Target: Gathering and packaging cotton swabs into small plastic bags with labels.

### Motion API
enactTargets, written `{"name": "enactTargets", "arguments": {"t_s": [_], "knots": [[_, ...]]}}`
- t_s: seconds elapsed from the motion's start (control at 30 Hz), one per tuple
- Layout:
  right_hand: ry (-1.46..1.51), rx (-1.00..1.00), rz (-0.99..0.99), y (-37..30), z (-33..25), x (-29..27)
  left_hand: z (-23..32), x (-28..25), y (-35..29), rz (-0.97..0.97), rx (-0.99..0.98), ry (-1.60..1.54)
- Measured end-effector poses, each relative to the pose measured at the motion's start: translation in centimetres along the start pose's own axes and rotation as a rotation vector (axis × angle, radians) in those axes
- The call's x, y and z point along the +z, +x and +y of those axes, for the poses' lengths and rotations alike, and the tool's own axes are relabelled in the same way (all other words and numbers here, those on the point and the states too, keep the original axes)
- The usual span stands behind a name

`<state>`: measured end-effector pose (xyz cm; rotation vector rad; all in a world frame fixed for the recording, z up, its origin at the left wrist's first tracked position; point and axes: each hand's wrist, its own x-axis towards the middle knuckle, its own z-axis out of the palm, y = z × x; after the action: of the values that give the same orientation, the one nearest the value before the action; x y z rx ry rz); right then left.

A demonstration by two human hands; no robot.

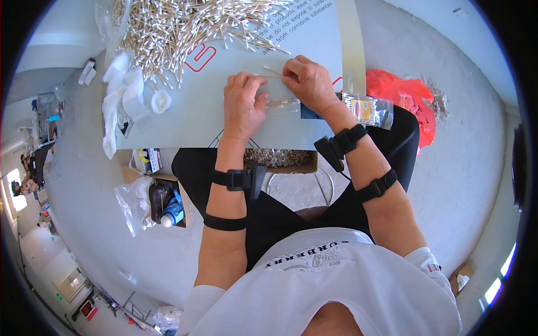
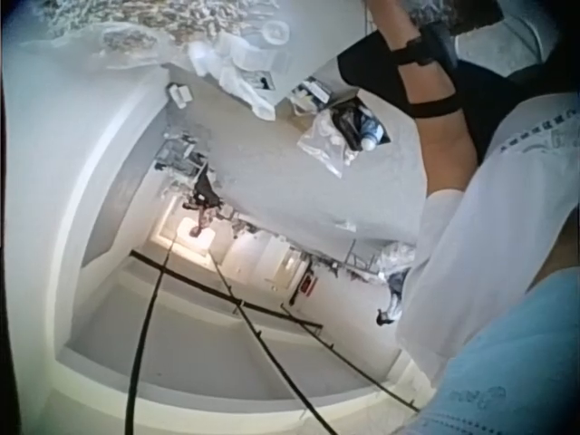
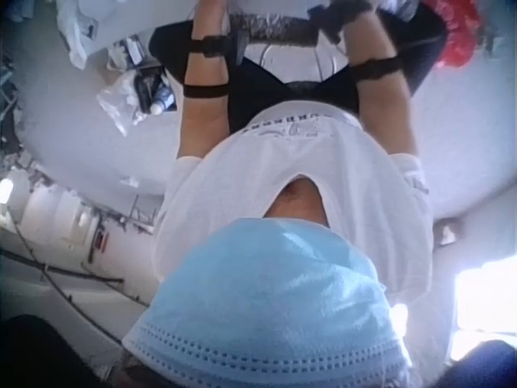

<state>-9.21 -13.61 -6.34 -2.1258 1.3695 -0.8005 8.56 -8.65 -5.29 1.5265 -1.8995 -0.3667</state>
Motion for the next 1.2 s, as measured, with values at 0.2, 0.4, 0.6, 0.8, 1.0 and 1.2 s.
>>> {"name": "enactTargets", "arguments": {"t_s": [0.2, 0.4, 0.6, 0.8, 1.0, 1.2], "knots": [[0.139, 0.154, 0.183, 1.8, 0.1, 0.4, 0.1, 0.8, 2.2, 0.036, 0.001, 0.033], [-0.124, 0.04, 0.238, 4.6, -0.1, 1.5, -0.7, 1.9, 2.6, 0.009, -0.006, 0.092], [-0.153, 0.006, 0.215, 5.0, 0.4, 2.5, -0.8, 2.1, 2.6, 0.041, -0.017, 0.047], [0.009, 0.098, 0.139, 4.2, 1.4, 1.6, -1.1, 1.9, 2.5, 0.038, -0.028, 0.03], [0.057, 0.082, 0.152, 4.1, 1.9, 1.3, -1.2, 1.8, 2.5, 0.029, -0.015, 0.024], [0.09, 0.092, 0.08, 3.7, 1.5, 0.8, -1.3, 1.7, 2.4, 0.027, -0.015, 0.019]]}}
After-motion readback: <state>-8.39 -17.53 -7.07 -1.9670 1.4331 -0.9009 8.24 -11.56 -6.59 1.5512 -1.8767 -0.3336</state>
